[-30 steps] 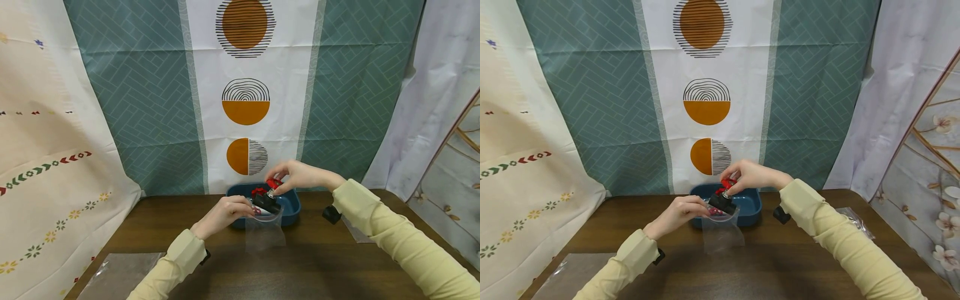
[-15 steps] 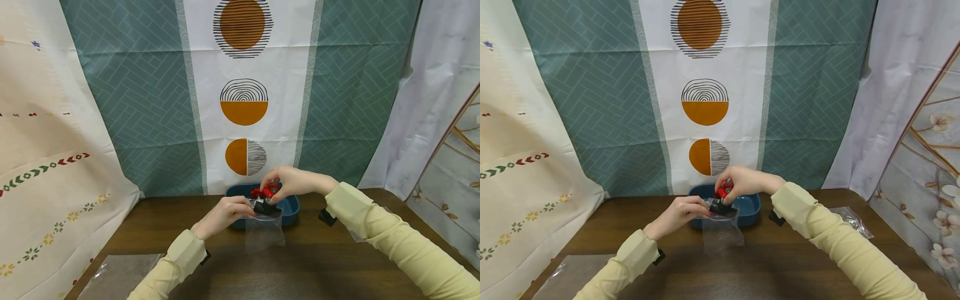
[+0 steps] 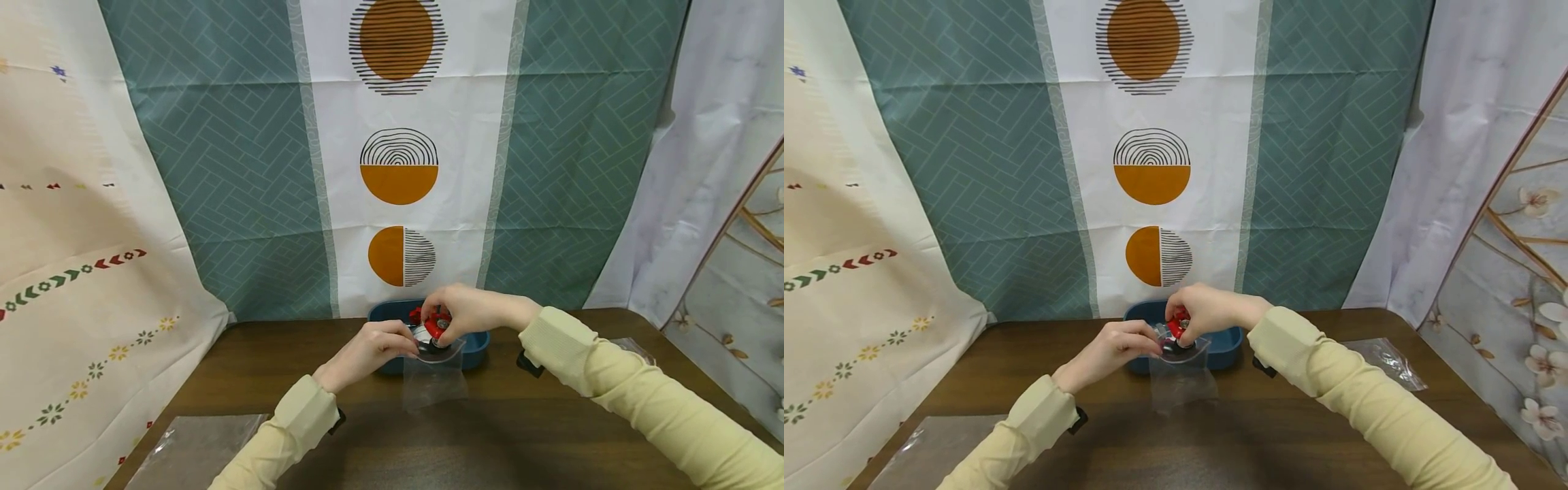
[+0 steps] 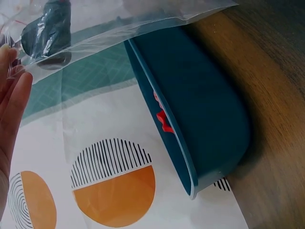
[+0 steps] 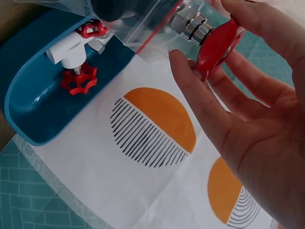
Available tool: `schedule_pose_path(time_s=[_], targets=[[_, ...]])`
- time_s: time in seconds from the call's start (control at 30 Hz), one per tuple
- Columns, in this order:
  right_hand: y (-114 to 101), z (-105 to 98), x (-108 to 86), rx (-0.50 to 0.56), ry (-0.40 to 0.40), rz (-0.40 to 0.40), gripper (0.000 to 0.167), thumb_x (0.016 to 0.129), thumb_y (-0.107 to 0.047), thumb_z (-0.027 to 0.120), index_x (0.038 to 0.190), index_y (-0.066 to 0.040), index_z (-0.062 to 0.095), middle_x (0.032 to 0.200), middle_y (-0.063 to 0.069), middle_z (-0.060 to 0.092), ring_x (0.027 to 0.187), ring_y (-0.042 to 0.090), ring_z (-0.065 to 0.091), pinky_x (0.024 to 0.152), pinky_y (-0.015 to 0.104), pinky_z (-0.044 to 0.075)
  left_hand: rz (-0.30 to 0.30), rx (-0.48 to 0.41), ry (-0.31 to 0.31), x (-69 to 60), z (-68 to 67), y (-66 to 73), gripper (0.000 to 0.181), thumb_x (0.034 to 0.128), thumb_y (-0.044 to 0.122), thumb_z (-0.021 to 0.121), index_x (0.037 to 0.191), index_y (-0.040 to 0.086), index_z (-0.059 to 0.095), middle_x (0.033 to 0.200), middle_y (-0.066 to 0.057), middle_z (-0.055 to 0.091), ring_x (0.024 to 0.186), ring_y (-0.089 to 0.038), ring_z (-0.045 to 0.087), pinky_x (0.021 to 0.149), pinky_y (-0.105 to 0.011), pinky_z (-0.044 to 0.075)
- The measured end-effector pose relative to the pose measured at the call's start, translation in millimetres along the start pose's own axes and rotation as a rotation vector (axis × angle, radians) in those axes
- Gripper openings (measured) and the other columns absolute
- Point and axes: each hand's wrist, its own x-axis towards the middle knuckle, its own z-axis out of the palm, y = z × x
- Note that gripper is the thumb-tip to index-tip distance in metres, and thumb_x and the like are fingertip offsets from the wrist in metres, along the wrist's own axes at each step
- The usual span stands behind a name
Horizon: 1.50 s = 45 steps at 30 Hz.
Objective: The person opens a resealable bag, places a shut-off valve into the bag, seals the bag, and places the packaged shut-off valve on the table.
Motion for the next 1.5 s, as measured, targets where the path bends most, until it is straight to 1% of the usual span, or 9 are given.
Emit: schedule_pose_path(time_s=[0.13, 0.3, 0.5, 0.67, 0.8, 0.97, 1.13, 1.27, 1.5], targets=[[1, 5, 0.8, 0.007, 0.004, 0.008, 0.029, 0.071, -0.014, 0.077, 0.095, -0.008, 0.063, 0.083, -0.002, 0.054, 0.070, 0.015, 0.046, 0.058, 0.026, 0.044, -0.004, 0.000, -0.004, 0.7, -0.2, 0.5, 0.021, 0.0701, -0.005, 0.072, 0.089, 0.004, 0.070, 0.088, -0.001, 0.059, 0.081, -0.008, 0.056, 0.074, -0.019, 0.046], [0, 12, -0.6, 0.002, 0.006, 0.010, 0.028, 0.071, -0.014, 0.077, 0.096, -0.008, 0.064, 0.086, -0.001, 0.053, 0.074, 0.020, 0.048, 0.058, 0.025, 0.045, -0.007, -0.009, -0.007, -0.3, 2.9, -1.2, 0.023, 0.0693, -0.005, 0.073, 0.090, 0.004, 0.069, 0.088, -0.002, 0.060, 0.081, -0.009, 0.056, 0.075, -0.019, 0.046], [-9, 12, -2.7, -0.041, 0.024, 0.008, 0.029, 0.071, -0.011, 0.077, 0.097, -0.008, 0.063, 0.094, -0.002, 0.051, 0.078, 0.015, 0.048, 0.062, 0.022, 0.046, -0.004, -0.012, -0.002, -0.8, 4.8, -4.4, 0.022, 0.0686, -0.005, 0.073, 0.089, 0.004, 0.070, 0.088, -0.003, 0.060, 0.080, -0.010, 0.057, 0.074, -0.019, 0.046], [-10, 14, -3.9, -0.027, 0.002, 0.026, 0.025, 0.072, -0.012, 0.075, 0.093, -0.010, 0.062, 0.087, -0.002, 0.051, 0.076, 0.015, 0.048, 0.058, 0.023, 0.046, 0.003, -0.011, 0.003, 0.7, 5.3, -3.4, 0.022, 0.0688, -0.005, 0.073, 0.089, 0.005, 0.069, 0.088, -0.002, 0.060, 0.081, -0.010, 0.057, 0.074, -0.019, 0.046], [-6, 19, -3.1, -0.040, -0.017, 0.054, 0.020, 0.073, -0.016, 0.073, 0.090, -0.012, 0.062, 0.080, -0.001, 0.052, 0.068, 0.013, 0.046, 0.053, 0.024, 0.044, 0.005, -0.010, 0.000, 1.7, 6.5, -1.6, 0.021, 0.0705, -0.003, 0.073, 0.089, 0.006, 0.069, 0.087, 0.000, 0.060, 0.081, -0.008, 0.055, 0.073, -0.018, 0.046], [-1, 28, -1.8, -0.057, -0.026, 0.049, 0.018, 0.073, -0.016, 0.074, 0.087, -0.011, 0.064, 0.076, -0.003, 0.054, 0.061, 0.009, 0.046, 0.051, 0.023, 0.042, -0.006, -0.039, 0.010, 0.7, 9.2, -1.4, 0.022, 0.0698, -0.005, 0.073, 0.089, 0.006, 0.069, 0.088, 0.001, 0.059, 0.081, -0.008, 0.055, 0.071, -0.019, 0.047], [2, 39, -1.6, -0.040, -0.035, 0.055, 0.022, 0.070, -0.013, 0.078, 0.089, -0.006, 0.067, 0.073, -0.005, 0.055, 0.058, 0.006, 0.046, 0.050, 0.021, 0.042, -0.033, -0.072, 0.013, -2.2, 12.5, -1.6, 0.023, 0.0687, -0.006, 0.073, 0.089, 0.006, 0.070, 0.088, 0.001, 0.059, 0.080, -0.009, 0.055, 0.070, -0.019, 0.047], [5, 48, -2.0, -0.021, -0.045, 0.040, 0.026, 0.069, -0.011, 0.079, 0.091, -0.004, 0.068, 0.072, -0.007, 0.058, 0.057, 0.005, 0.048, 0.050, 0.020, 0.044, -0.041, -0.067, 0.004, -3.6, 14.4, -2.1, 0.022, 0.0695, -0.004, 0.073, 0.088, 0.006, 0.070, 0.088, 0.001, 0.059, 0.078, -0.008, 0.054, 0.069, -0.018, 0.047], [13, 66, -1.2, 0.028, -0.078, 0.065, 0.028, 0.068, -0.013, 0.080, 0.093, -0.008, 0.068, 0.071, -0.011, 0.057, 0.059, 0.003, 0.051, 0.053, 0.019, 0.045, -0.046, -0.054, -0.008, -4.7, 19.1, -3.7, 0.019, 0.0724, -0.003, 0.071, 0.091, 0.004, 0.070, 0.091, 0.001, 0.060, 0.082, -0.007, 0.054, 0.072, -0.019, 0.047]])
